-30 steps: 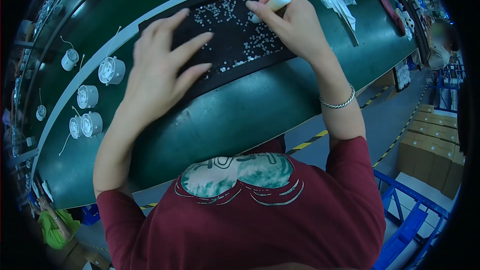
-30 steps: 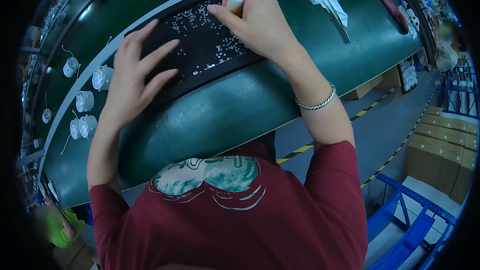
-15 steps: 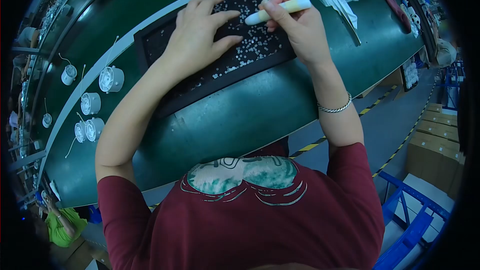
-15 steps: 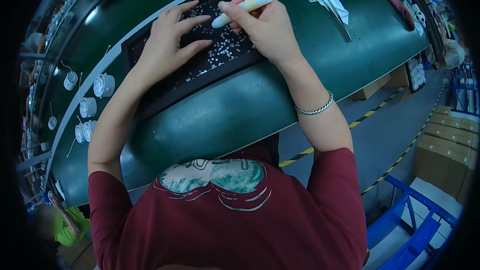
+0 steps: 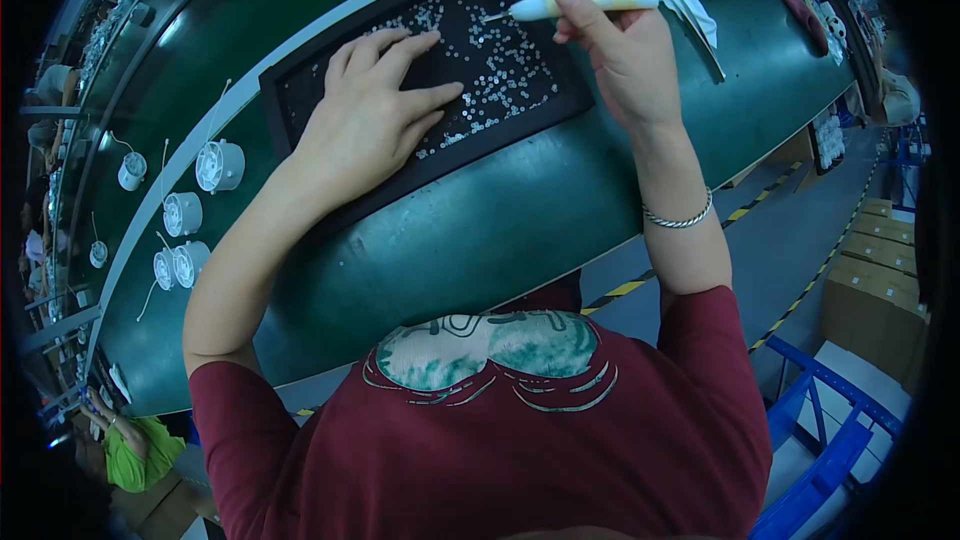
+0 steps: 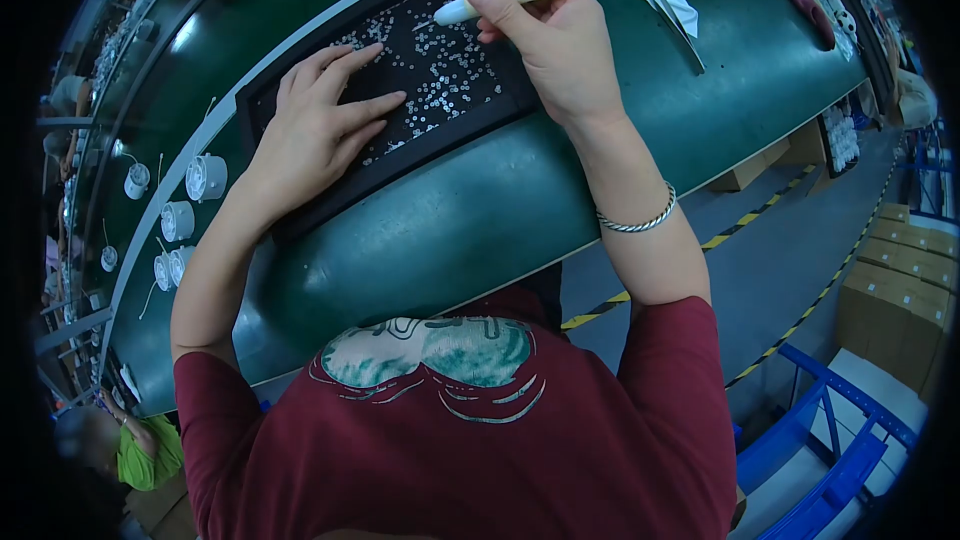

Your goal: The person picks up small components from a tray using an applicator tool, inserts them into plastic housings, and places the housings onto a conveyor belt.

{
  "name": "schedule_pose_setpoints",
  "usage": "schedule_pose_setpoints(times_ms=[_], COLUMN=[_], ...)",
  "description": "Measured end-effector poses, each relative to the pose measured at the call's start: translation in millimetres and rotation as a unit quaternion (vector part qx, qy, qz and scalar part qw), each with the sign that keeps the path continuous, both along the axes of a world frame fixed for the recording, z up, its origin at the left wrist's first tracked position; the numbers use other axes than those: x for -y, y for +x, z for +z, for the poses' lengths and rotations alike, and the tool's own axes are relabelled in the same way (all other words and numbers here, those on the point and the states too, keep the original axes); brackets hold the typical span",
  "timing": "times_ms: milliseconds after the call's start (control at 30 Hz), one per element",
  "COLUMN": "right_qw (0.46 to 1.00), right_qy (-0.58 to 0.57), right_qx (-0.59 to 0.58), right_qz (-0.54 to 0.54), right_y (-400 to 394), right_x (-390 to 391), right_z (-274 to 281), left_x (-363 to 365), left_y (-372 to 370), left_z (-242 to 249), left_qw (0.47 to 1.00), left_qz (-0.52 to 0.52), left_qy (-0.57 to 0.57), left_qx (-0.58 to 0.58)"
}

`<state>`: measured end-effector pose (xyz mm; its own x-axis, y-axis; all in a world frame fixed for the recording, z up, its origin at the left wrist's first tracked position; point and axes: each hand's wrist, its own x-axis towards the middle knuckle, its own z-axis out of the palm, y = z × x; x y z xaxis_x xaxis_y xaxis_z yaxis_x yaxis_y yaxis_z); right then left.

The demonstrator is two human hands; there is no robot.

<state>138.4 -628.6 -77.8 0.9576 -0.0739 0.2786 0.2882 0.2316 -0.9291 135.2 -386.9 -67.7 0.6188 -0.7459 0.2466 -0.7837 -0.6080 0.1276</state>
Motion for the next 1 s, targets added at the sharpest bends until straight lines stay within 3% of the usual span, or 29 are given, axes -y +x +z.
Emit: schedule_pose_setpoints(times_ms=[100,233,333,467,700,833,1000], right_qw=[1.0,0.999,0.995,0.998,0.983,0.961,0.955], right_qy=[0.003,-0.005,-0.035,0.012,-0.18,-0.234,-0.251], right_qx=[-0.006,-0.026,-0.037,-0.035,0.031,0.123,0.14], right_qz=[0.013,0.042,0.083,0.059,-0.027,-0.086,-0.079], right_y=[-1.6,-5.9,-11.0,-6.3,-11.1,-5.8,-3.7], right_x=[-8.3,-15.1,-18.8,-12.5,-21.9,-23.7,-24.4], right_z=[-0.1,1.1,0.1,-2.0,-4.4,-17.7,-21.8], left_x=[-7.9,11.6,19.5,10.0,-11.0,-18.3,-13.9], left_y=[-1.2,0.9,5.1,7.8,1.3,-3.7,-12.0], left_z=[0.0,-0.6,1.2,2.9,-4.7,-0.7,-0.4], left_qw=[1.0,0.98,0.985,0.989,0.99,0.99,0.992], left_qz=[0.003,0.094,0.05,0.057,0.09,0.105,0.086], left_qy=[-0.023,-0.175,-0.163,-0.132,-0.091,-0.062,-0.073], left_qx=[0.009,-0.001,-0.002,0.021,0.066,0.064,0.05])
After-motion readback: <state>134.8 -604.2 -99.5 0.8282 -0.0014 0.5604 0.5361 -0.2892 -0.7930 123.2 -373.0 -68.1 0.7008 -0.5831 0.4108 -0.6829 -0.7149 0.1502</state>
